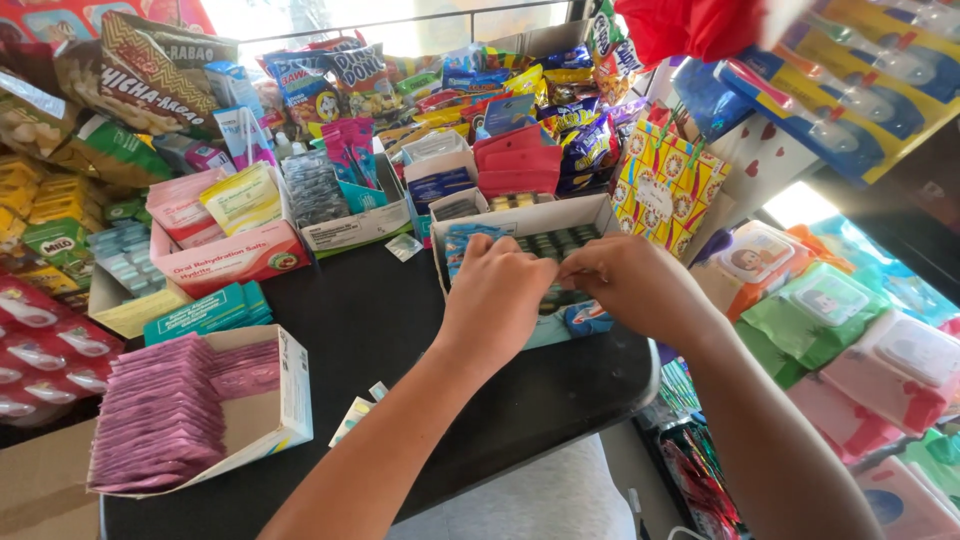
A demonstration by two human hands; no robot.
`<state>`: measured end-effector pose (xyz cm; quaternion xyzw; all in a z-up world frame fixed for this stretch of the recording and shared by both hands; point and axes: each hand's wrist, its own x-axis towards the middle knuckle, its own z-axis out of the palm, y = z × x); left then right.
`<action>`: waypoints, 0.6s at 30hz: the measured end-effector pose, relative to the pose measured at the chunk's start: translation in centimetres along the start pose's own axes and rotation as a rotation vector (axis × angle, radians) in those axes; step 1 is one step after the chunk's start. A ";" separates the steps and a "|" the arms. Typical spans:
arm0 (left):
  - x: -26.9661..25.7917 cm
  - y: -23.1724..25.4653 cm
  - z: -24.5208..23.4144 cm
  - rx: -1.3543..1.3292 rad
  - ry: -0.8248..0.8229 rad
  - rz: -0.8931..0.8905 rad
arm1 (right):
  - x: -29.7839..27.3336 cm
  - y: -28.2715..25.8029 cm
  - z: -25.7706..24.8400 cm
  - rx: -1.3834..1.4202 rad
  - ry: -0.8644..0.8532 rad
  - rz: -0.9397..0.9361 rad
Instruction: The person organizes blister packs of pills on a cluttered counter. They pick up individual packs, separate them, and place them into a white cardboard box. The person also handles small plastic bags containing pills and a green blister pack during the process.
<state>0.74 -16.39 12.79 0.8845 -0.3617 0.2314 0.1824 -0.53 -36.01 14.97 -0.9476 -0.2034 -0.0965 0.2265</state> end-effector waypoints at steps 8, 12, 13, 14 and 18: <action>-0.3 0.1 0.2 0.149 -0.006 0.039 | 0.7 0.5 1.4 -0.112 -0.028 -0.082; 0.4 0.2 1.1 0.293 -0.097 0.055 | 1.2 0.2 1.2 -0.182 -0.035 -0.126; 0.6 0.2 1.2 0.292 -0.098 0.056 | 1.2 0.0 1.1 -0.182 -0.035 -0.125; 0.8 0.3 1.3 0.323 -0.103 0.069 | 1.3 -0.1 1.0 -0.200 -0.048 -0.139; 1.3 0.3 1.4 0.323 -0.086 0.101 | 1.6 0.3 0.9 -0.216 -0.072 -0.196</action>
